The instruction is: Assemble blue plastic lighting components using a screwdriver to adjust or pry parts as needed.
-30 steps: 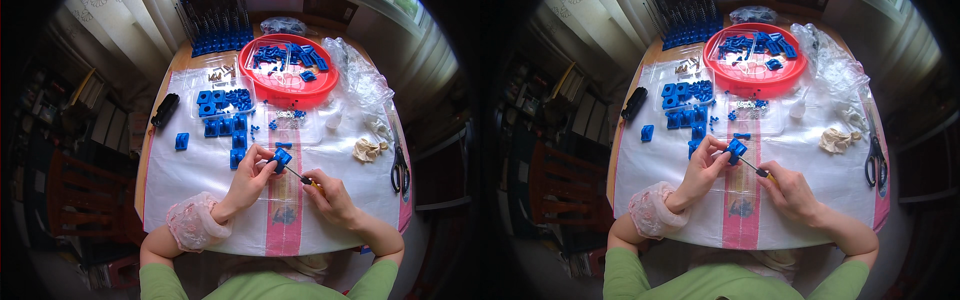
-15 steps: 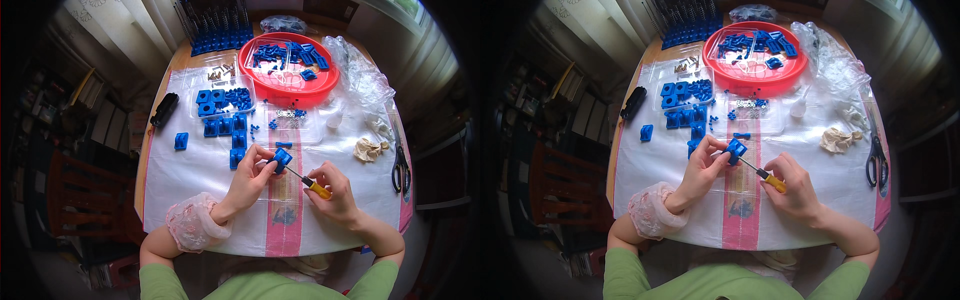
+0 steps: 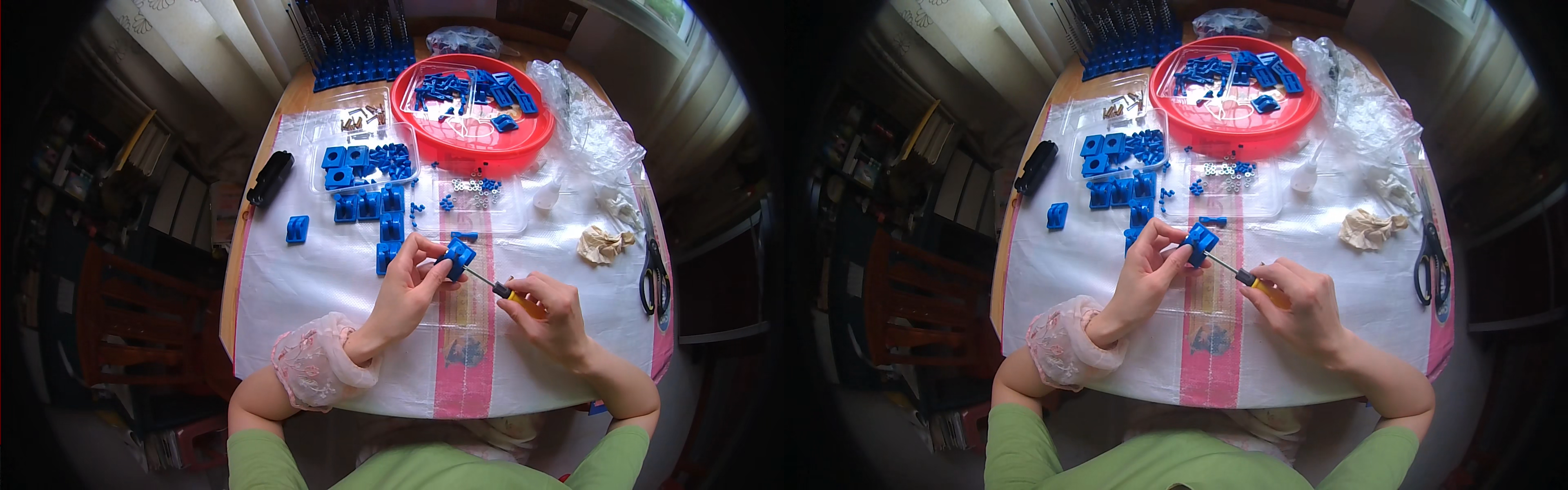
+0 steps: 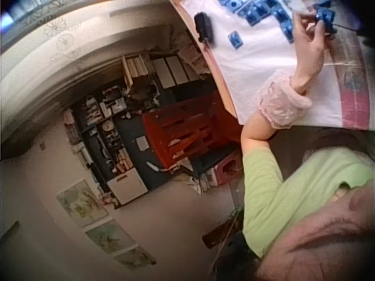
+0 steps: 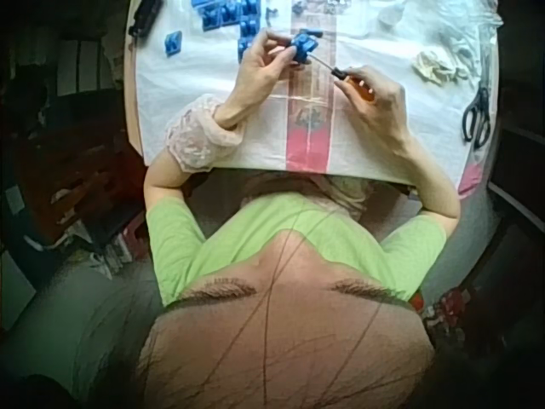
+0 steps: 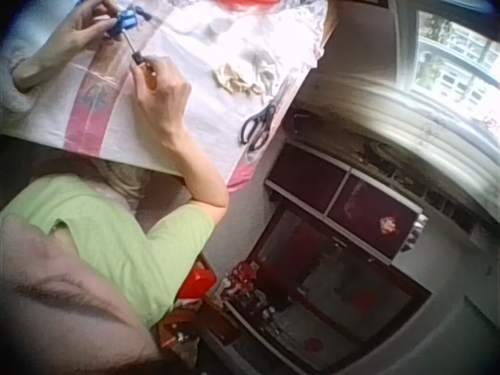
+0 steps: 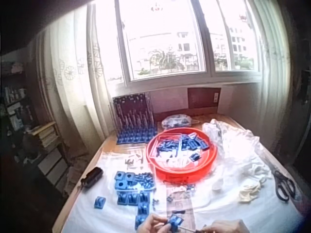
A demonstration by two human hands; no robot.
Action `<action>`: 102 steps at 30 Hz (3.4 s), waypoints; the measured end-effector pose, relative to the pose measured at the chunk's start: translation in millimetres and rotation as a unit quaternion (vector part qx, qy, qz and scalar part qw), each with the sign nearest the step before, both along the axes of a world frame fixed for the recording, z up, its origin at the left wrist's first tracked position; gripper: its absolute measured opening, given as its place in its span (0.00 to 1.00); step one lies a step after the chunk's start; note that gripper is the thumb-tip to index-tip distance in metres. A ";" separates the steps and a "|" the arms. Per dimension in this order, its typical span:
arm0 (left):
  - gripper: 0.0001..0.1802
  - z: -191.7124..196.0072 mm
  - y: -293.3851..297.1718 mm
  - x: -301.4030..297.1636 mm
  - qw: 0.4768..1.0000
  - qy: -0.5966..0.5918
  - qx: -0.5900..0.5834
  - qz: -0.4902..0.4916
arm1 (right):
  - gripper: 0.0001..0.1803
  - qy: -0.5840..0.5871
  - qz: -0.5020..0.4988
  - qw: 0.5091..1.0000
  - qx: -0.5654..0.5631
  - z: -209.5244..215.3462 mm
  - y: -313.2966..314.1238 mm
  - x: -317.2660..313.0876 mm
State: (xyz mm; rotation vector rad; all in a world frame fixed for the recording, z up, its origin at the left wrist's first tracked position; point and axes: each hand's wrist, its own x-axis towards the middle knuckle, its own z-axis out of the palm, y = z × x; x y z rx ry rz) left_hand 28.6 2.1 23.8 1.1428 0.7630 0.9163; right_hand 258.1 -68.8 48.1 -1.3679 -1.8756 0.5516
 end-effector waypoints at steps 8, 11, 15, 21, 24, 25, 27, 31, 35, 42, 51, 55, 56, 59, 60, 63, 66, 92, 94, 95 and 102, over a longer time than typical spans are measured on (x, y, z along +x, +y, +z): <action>0.06 -1.7 -0.3 -0.1 1.000 -0.006 0.007 0.008 | 0.10 -0.052 -0.020 0.998 0.032 4.4 1.0 -0.8; 0.06 -1.6 -0.6 0.2 1.000 -0.008 0.003 0.012 | 0.12 -0.022 0.006 0.999 0.025 -0.6 0.5 0.3; 0.06 0.1 -0.9 0.3 1.000 -0.008 -0.002 0.012 | 0.16 0.022 0.012 1.000 -0.002 -2.0 0.1 -1.9; 0.06 1.3 -0.5 0.3 1.000 -0.007 -0.004 0.013 | 0.17 0.018 0.008 0.999 -0.036 4.4 -1.3 -1.8; 0.06 1.6 -0.1 0.2 1.000 -0.004 -0.005 0.012 | 0.16 0.037 -0.002 0.999 -0.033 -3.5 -2.0 -1.0; 0.06 1.3 -0.1 -0.2 1.000 -0.003 -0.004 0.013 | 0.16 0.048 -0.005 0.998 -0.038 -4.1 -2.1 -1.5; 0.06 0.4 0.0 -0.4 1.000 -0.001 -0.003 0.013 | 0.16 0.066 -0.008 0.997 -0.041 -5.5 -1.6 -1.8; 0.07 -0.4 0.3 -0.3 1.000 -0.002 -0.005 0.014 | 0.15 0.063 -0.004 0.997 -0.044 -5.6 -0.4 -0.3; 0.07 0.3 0.3 -1.4 1.000 0.010 -0.002 0.012 | 0.14 0.012 -0.005 0.999 -0.051 1.7 -0.1 0.5; 0.07 0.0 0.9 -0.9 1.000 0.009 0.002 0.013 | 0.13 -0.003 -0.016 0.999 -0.031 1.7 -1.2 -0.6; 0.07 -0.7 1.2 -1.2 1.000 0.010 0.005 0.011 | 0.10 -0.022 -0.029 0.999 -0.002 -4.3 2.4 3.0; 0.07 0.4 1.2 -1.5 1.000 0.009 0.003 0.012 | 0.10 -0.016 -0.032 0.999 -0.035 -3.5 2.4 3.4; 0.07 0.5 1.2 -1.7 1.000 0.010 0.002 0.012 | 0.11 -0.017 -0.031 0.998 -0.043 -3.3 2.4 3.7; 0.07 -0.6 0.5 -1.6 1.000 0.009 0.004 0.012 | 0.12 0.003 -0.017 1.000 -0.003 -3.0 4.4 0.8; 0.07 -1.3 0.5 -1.6 1.000 0.007 0.005 0.013 | 0.13 0.004 -0.016 1.000 -0.010 1.6 4.4 -0.6; 0.07 1.0 1.6 -0.7 1.000 0.008 -0.013 0.017 | 0.15 0.006 -0.011 1.000 -0.024 12.7 1.4 -3.3; 0.07 -0.5 2.0 -1.7 1.000 0.004 -0.013 0.016 | 0.15 0.016 -0.009 1.000 -0.019 2.1 0.5 -1.5; 0.07 0.9 1.8 -4.1 1.000 0.006 -0.009 0.018 | 0.15 0.027 -0.021 0.994 -0.108 17.7 0.6 -5.4; 0.07 1.6 1.9 -4.1 1.000 0.011 -0.010 0.019 | 0.15 0.019 -0.015 0.996 -0.084 14.7 1.2 -5.0; 0.07 1.8 1.7 -4.0 1.000 0.008 -0.014 0.022 | 0.16 0.015 -0.011 0.997 -0.072 12.2 1.6 -4.5; 0.08 2.3 1.7 -2.6 1.000 -0.001 -0.017 0.020 | 0.13 0.017 -0.018 0.999 -0.032 3.9 1.3 0.4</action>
